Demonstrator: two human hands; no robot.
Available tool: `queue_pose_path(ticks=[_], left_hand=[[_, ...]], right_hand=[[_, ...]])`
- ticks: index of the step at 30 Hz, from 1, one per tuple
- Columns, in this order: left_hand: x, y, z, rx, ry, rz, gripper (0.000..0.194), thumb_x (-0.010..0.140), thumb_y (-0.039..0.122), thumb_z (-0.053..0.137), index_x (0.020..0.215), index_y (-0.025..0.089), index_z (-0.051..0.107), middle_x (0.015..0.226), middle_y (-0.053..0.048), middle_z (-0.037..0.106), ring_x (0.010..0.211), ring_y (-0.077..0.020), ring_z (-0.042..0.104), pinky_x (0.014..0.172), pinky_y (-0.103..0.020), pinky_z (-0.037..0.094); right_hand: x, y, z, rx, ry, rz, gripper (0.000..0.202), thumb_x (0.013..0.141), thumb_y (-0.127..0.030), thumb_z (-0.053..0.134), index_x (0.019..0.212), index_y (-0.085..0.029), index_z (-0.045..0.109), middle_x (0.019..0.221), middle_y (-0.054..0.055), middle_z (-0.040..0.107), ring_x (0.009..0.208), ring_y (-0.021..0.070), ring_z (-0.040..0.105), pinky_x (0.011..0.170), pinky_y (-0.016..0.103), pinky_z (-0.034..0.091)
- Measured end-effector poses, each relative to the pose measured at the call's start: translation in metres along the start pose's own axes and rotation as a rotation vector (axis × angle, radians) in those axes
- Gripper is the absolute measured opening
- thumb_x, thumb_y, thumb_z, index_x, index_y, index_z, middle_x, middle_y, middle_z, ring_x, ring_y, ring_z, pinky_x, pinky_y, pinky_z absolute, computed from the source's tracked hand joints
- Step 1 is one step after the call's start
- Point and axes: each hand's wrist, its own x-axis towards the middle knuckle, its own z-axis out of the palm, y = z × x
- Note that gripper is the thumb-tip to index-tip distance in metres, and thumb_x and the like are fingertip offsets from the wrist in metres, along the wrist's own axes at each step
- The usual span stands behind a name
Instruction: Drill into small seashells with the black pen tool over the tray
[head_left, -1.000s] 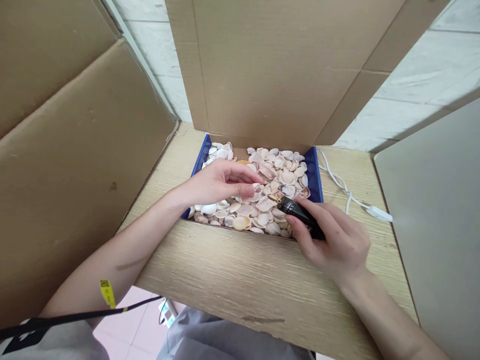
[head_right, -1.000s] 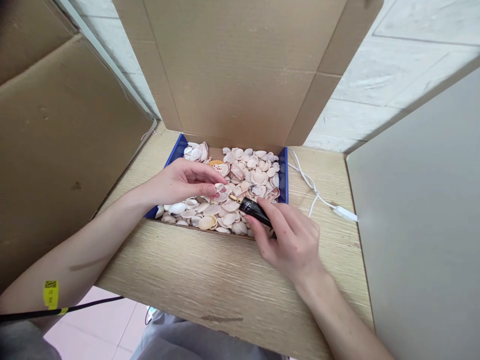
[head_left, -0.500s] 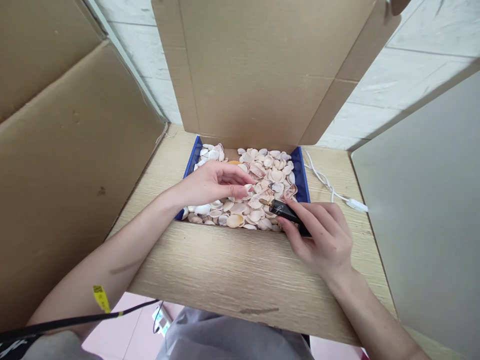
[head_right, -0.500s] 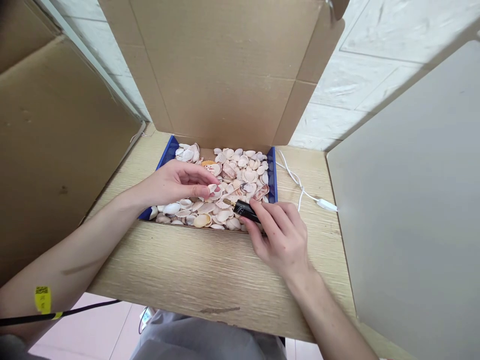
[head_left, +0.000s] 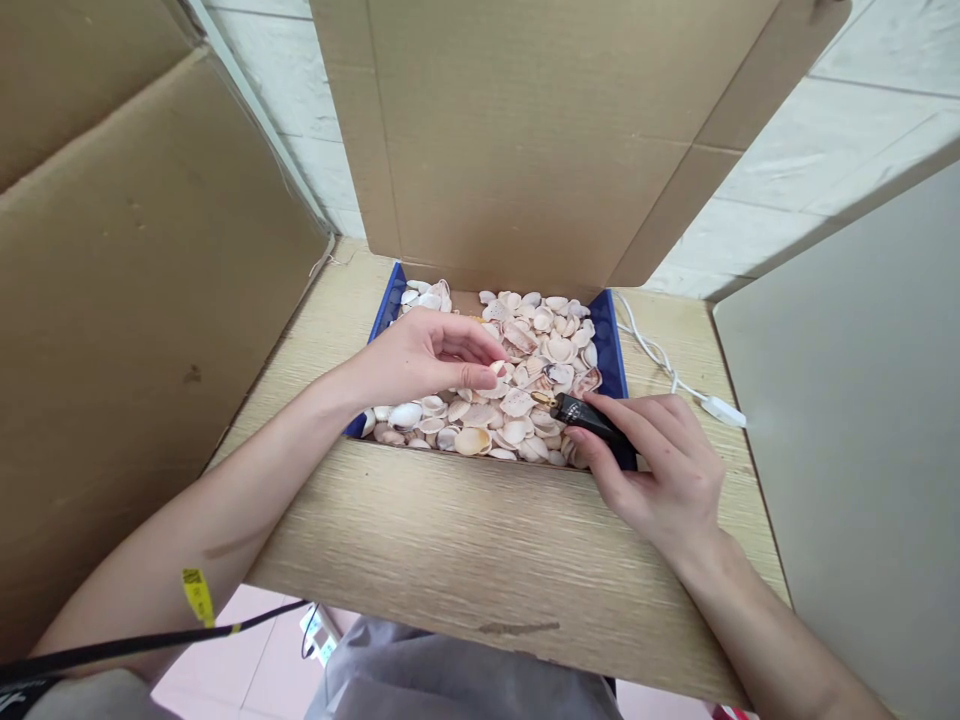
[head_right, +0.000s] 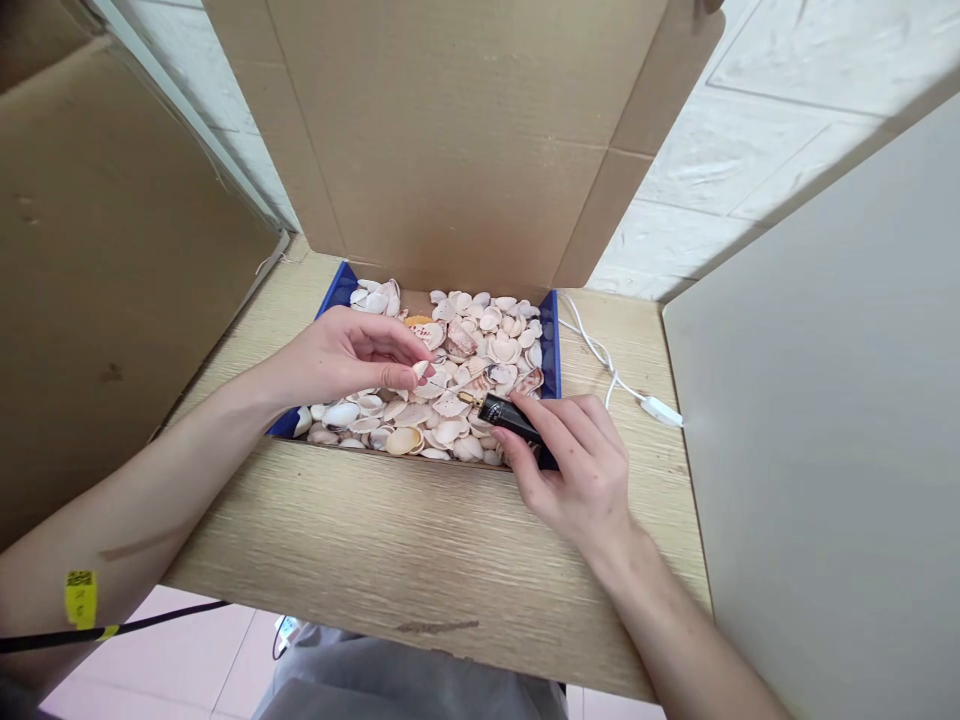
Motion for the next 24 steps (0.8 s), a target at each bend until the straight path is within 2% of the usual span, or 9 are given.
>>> queue_pose_path(ticks=[5, 10, 15, 20, 24], left_hand=[[-0.001, 0.002, -0.001, 0.068, -0.116, -0.062, 0.015, 0.075, 0.016, 0.075, 0.089, 0.016, 0.074, 0.082, -0.001, 0.075, 0.076, -0.0105, 0.069, 0.072, -0.021, 0.056], [-0.003, 0.002, -0.001, 0.017, -0.131, -0.111, 0.014, 0.072, 0.017, 0.078, 0.085, 0.016, 0.075, 0.078, -0.001, 0.075, 0.072, -0.0103, 0.069, 0.068, -0.020, 0.055], [-0.003, 0.003, -0.001, -0.022, -0.141, -0.155, 0.014, 0.068, 0.016, 0.081, 0.081, 0.016, 0.076, 0.073, -0.001, 0.075, 0.067, -0.0112, 0.069, 0.065, -0.021, 0.056], [-0.004, 0.007, 0.001, -0.078, -0.205, -0.201, 0.014, 0.066, 0.012, 0.082, 0.078, 0.017, 0.077, 0.071, -0.001, 0.076, 0.065, -0.0114, 0.070, 0.064, -0.019, 0.057], [-0.005, 0.010, 0.001, -0.133, -0.214, -0.207, 0.017, 0.062, 0.012, 0.085, 0.076, 0.019, 0.078, 0.071, -0.001, 0.076, 0.066, -0.0135, 0.072, 0.068, -0.022, 0.059]], right_hand=[[-0.002, 0.001, 0.003, 0.034, -0.009, 0.024, 0.031, 0.079, -0.017, 0.074, 0.109, -0.016, 0.066, 0.088, 0.008, 0.070, 0.072, 0.0175, 0.064, 0.063, 0.032, 0.053], [-0.002, 0.000, 0.000, 0.033, -0.007, -0.012, 0.034, 0.078, -0.015, 0.075, 0.111, -0.016, 0.065, 0.088, 0.009, 0.070, 0.071, 0.0178, 0.064, 0.062, 0.032, 0.053], [0.002, 0.001, -0.006, -0.084, 0.045, -0.098, 0.039, 0.076, -0.012, 0.076, 0.112, -0.019, 0.065, 0.089, 0.008, 0.071, 0.075, 0.0200, 0.065, 0.065, 0.035, 0.053], [0.002, 0.002, -0.009, -0.115, 0.070, -0.099, 0.043, 0.076, -0.012, 0.076, 0.116, -0.023, 0.064, 0.095, 0.008, 0.072, 0.083, 0.0220, 0.067, 0.072, 0.037, 0.055], [0.000, 0.002, -0.006, -0.066, 0.039, -0.065, 0.046, 0.080, -0.018, 0.074, 0.124, -0.023, 0.060, 0.095, 0.008, 0.071, 0.081, 0.0215, 0.067, 0.070, 0.036, 0.055]])
